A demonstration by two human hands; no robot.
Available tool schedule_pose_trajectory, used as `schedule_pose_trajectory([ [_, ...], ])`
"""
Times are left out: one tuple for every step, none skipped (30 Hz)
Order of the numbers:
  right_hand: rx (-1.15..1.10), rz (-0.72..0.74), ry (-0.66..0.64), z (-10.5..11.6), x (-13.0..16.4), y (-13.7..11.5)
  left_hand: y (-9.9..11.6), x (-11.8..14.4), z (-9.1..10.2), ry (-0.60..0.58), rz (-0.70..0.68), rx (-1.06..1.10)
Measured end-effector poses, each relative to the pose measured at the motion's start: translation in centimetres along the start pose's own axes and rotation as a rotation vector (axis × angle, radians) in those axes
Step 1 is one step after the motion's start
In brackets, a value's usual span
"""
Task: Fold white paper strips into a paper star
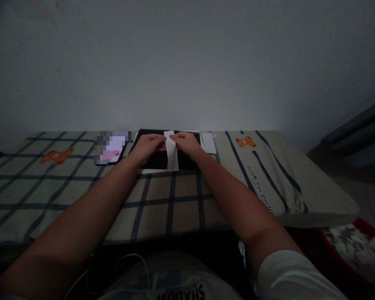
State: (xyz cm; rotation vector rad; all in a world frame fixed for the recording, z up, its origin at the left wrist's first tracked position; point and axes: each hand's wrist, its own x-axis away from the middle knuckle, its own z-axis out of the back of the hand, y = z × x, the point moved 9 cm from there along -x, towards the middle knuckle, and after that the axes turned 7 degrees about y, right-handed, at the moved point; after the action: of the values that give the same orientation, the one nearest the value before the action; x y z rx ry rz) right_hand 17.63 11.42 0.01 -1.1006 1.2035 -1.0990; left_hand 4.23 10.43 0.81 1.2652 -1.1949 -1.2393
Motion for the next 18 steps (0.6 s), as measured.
schedule_pose_trajectory([
  [0.004, 0.006, 0.008, 0.04, 0.0, -0.03, 0.05, -0.02, 0.03, 0.005, -0.004, -0.007],
  [0.008, 0.011, 0.014, 0.06, 0.0, -0.07, 0.08, -0.04, 0.02, 0.006, -0.006, -0.011],
  [0.011, 0.018, 0.016, 0.05, 0.0, -0.1, 0.09, -0.05, -0.02, 0.003, -0.007, -0.013],
  [0.013, 0.022, 0.017, 0.04, 0.0, -0.12, 0.09, -0.07, -0.07, -0.001, -0.006, -0.013],
  [0.013, 0.021, 0.017, 0.01, -0.01, -0.11, 0.09, -0.07, -0.12, -0.006, -0.007, -0.012],
  [0.01, 0.019, 0.015, -0.03, -0.02, -0.09, 0.08, -0.08, -0.17, -0.01, -0.007, -0.011],
  [0.007, 0.016, 0.012, -0.06, -0.02, -0.07, 0.07, -0.08, -0.21, -0.013, -0.007, -0.011],
  [0.006, 0.013, 0.013, -0.07, -0.02, -0.06, 0.06, -0.08, -0.23, -0.015, -0.008, -0.009],
  [0.009, 0.013, 0.015, -0.06, -0.01, -0.09, 0.05, -0.08, -0.27, -0.02, -0.009, -0.006],
  [0.015, 0.018, 0.017, -0.06, 0.02, -0.17, 0.06, -0.08, -0.32, -0.026, -0.011, -0.001],
  [0.021, 0.025, 0.018, -0.06, 0.05, -0.28, 0.07, -0.08, -0.34, -0.03, -0.014, 0.005],
  [0.028, 0.032, 0.02, -0.07, 0.1, -0.41, 0.09, -0.09, -0.32, -0.03, -0.017, 0.012],
  [0.034, 0.035, 0.022, -0.07, 0.15, -0.51, 0.09, -0.1, -0.27, -0.028, -0.019, 0.017],
  [0.039, 0.034, 0.025, -0.08, 0.21, -0.59, 0.07, -0.13, -0.2, -0.024, -0.02, 0.019],
  [0.042, 0.03, 0.03, -0.07, 0.26, -0.64, 0.04, -0.16, -0.13, -0.02, -0.019, 0.018],
  [0.043, 0.025, 0.037, -0.04, 0.29, -0.66, -0.01, -0.2, -0.08, -0.019, -0.019, 0.015],
  [0.041, 0.019, 0.045, 0.0, 0.31, -0.65, -0.06, -0.24, -0.07, -0.022, -0.019, 0.013],
  [0.037, 0.016, 0.05, 0.02, 0.3, -0.64, -0.1, -0.3, -0.07, -0.025, -0.02, 0.012],
])
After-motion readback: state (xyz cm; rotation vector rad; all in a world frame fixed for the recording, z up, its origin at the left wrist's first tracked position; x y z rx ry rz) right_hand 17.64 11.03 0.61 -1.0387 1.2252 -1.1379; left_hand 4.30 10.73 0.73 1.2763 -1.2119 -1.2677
